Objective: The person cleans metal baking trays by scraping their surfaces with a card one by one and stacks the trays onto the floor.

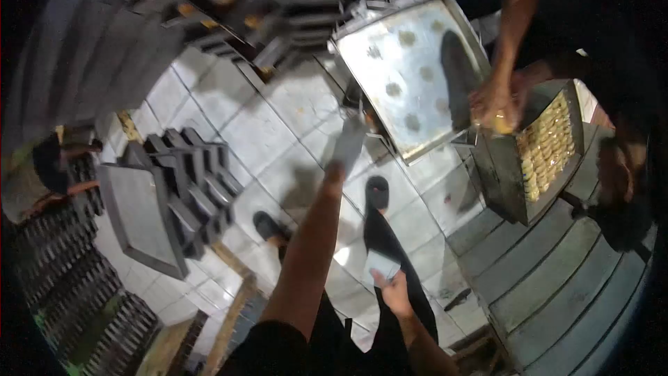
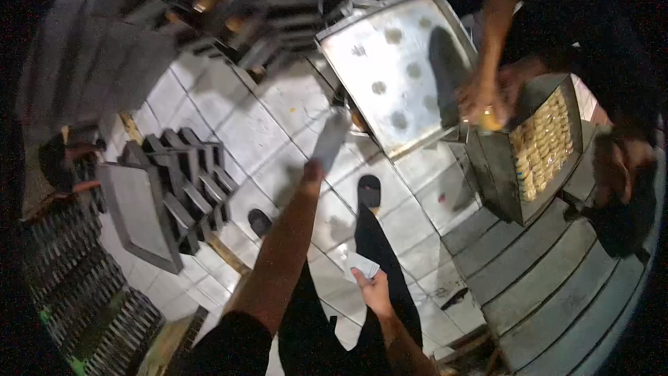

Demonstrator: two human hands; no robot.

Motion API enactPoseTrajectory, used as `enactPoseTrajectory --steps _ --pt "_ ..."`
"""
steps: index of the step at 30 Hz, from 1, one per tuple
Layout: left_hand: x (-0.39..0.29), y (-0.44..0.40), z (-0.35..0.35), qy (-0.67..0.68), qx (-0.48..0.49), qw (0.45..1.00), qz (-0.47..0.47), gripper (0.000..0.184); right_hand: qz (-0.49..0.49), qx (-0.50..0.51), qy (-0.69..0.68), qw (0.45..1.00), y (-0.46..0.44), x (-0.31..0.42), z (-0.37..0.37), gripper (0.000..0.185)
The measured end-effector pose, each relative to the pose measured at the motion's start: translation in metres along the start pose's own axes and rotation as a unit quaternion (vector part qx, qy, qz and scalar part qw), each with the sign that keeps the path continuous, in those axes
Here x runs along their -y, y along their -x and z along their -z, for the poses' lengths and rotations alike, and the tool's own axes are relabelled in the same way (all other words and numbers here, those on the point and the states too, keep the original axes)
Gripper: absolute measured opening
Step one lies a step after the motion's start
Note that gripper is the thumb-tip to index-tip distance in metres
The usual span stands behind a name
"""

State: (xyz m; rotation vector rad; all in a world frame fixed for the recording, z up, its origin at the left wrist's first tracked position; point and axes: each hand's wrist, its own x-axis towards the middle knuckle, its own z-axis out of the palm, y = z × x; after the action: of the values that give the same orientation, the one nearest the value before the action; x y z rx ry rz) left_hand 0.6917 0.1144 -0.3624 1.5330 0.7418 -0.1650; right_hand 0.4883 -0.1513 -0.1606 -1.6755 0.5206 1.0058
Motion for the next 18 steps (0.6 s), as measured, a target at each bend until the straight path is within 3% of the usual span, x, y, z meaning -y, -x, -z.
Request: enactPoseTrajectory --steps 1,3,5,6,8,9,12,14,16,18 --pt "0.003 -0.039 -0.028 -0.044 -0.021 0.999 -0.013 0.080 -0.018 0.003 -0.045 0.999 -0.001 -0.008 0.014 0.021" --pt "0.012 -0.094 -0.063 -0.066 -0.054 0.995 0.049 0.088 -0.053 -0.004 -0.061 0.997 -0.003 -0.018 0.038 0.026" --pt "0.014 -0.117 -0.071 -0.029 -0.060 0.985 0.160 0.067 -0.043 0.011 -0.102 0.994 -0.003 -0.019 0.056 0.026" --pt "0.021 -0.105 -0.070 -0.028 -0.057 0.984 0.165 0.067 -0.052 -0.005 -0.110 0.993 -0.003 -0.005 0.057 0.028" --pt "0.021 -0.073 -0.053 -0.160 -0.004 0.987 -0.031 0.036 -0.052 -0.011 -0.107 0.993 -0.006 0.015 0.063 0.028" --pt "0.017 -0.054 -0.042 -0.150 0.001 0.987 -0.066 0.036 -0.051 -0.018 -0.108 0.993 -0.004 0.022 0.064 0.029" --pt "0.022 0.052 0.003 0.177 -0.041 0.982 0.047 0.037 -0.034 0.040 -0.067 0.996 0.000 0.050 0.063 0.030" --pt "0.048 0.150 0.053 0.240 -0.069 0.968 0.005 0.049 -0.054 0.062 -0.020 0.996 0.002 0.064 0.051 0.033" --pt "0.020 0.262 0.099 0.325 -0.102 0.938 0.060 0.068 0.006 0.127 0.007 0.992 -0.006 0.076 0.020 0.031" --pt "0.008 0.334 0.129 0.370 -0.163 0.911 0.080 0.073 0.017 0.196 0.095 0.976 -0.018 0.064 -0.025 0.031"
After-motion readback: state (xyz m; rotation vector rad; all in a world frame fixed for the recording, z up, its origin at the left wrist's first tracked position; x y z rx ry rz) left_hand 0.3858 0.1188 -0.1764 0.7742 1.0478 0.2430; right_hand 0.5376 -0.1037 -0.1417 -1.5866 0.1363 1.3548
